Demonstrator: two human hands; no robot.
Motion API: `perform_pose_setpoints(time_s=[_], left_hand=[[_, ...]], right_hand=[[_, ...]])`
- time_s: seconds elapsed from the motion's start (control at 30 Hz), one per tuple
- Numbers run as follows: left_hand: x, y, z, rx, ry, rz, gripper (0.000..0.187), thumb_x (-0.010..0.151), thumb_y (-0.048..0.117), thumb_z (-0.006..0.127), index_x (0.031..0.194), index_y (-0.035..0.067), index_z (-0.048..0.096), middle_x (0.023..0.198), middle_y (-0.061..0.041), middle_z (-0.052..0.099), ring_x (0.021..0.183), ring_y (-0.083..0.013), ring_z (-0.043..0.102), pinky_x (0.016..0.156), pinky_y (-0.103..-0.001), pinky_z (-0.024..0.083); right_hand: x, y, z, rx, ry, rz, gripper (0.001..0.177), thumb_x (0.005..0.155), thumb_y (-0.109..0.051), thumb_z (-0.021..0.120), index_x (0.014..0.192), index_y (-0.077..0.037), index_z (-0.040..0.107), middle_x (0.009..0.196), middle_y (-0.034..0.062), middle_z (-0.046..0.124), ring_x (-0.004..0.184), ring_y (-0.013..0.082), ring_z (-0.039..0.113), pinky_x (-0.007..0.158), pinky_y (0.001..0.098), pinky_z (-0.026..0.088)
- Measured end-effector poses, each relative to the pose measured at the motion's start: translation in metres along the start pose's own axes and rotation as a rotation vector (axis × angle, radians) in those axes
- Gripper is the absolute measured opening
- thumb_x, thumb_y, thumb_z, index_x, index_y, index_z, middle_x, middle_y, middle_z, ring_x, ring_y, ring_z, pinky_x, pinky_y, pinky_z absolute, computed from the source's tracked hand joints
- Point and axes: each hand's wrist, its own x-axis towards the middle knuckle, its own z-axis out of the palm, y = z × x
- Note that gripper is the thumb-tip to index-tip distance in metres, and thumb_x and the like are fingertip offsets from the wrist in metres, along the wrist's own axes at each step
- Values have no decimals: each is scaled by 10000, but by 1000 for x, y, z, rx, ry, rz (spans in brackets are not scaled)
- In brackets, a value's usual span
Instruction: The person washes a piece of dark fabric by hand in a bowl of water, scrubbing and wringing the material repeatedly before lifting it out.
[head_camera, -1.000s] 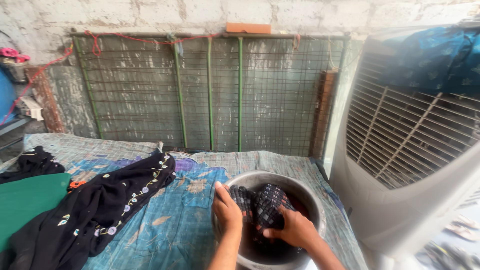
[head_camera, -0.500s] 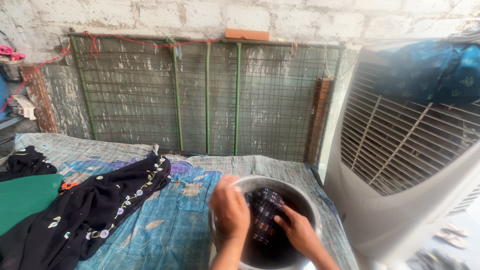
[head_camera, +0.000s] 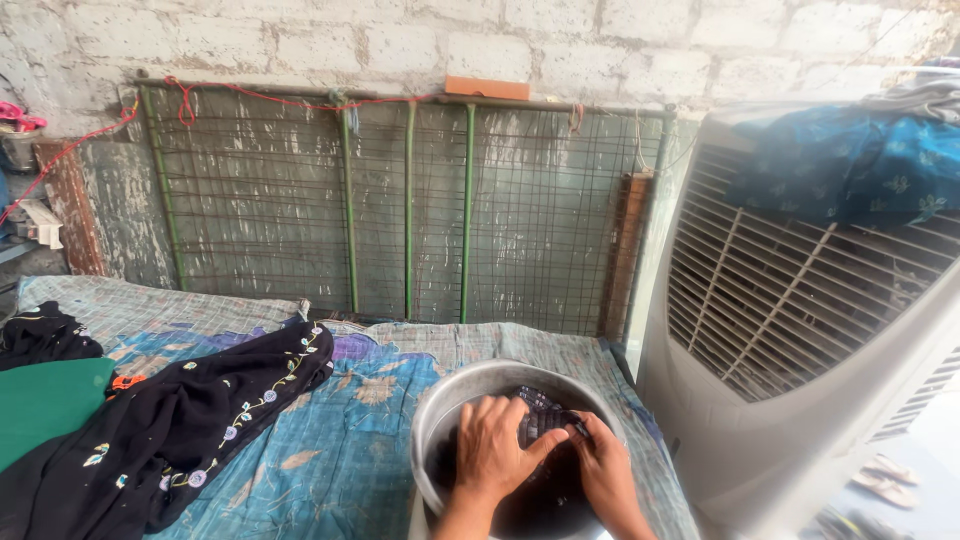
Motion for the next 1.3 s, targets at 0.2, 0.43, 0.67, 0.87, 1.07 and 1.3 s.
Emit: perform_pose_setpoints(time_s=[0.2,0.43,0.67,0.87,1.07,1.3], left_hand=[[7,-16,4,-81,-79,-380,570,906,630,582,845,66,637,887,-212,742,885,-415,712,773,-518,544],[9,-51,12,-291,164,-506,537,919,574,556,1096,78,661,849,-214,741,786,-399,753,705,-477,586],[-9,-48,42,-121,-12,-568,542,940,569,541,893,49,687,838,-215,736,822,-420,719,733,-522,558],[-22,-76,75,108,116,285,470,1109,283,397,1264,-36,705,912,-260,725,751,-475,678,648,-583,512],[-14,-66,61,-269,13,-470,507,1026,390,410,897,32,745,883,-268,716,882,-472,679,787,-555,535],[-2,-75,65,-538,300,-545,545,1032,390,451,768,-31,677,741,-275,701,711,-458,670,658,-528,502]], right_hand=[[6,-6,1,-134,-41,104,432,838,-270,783,1217,-97,667,1059,100,788,996,224,764,868,337,561],[6,-13,8,-120,-415,360,853,774,-398,886,1451,-120,448,1131,128,752,997,314,792,899,390,619],[24,26,31,-66,-186,57,480,848,-360,766,1200,-63,631,1070,169,778,1025,311,765,916,408,567],[25,5,72,-29,160,189,386,980,-431,546,1180,-114,636,1093,217,739,1083,402,697,918,440,524],[2,-25,59,-262,-82,7,393,978,-491,505,1044,-124,628,882,188,753,905,399,717,771,477,531],[2,-35,67,-508,-88,99,447,999,-484,383,1045,-244,757,952,182,751,937,402,709,827,499,554]])
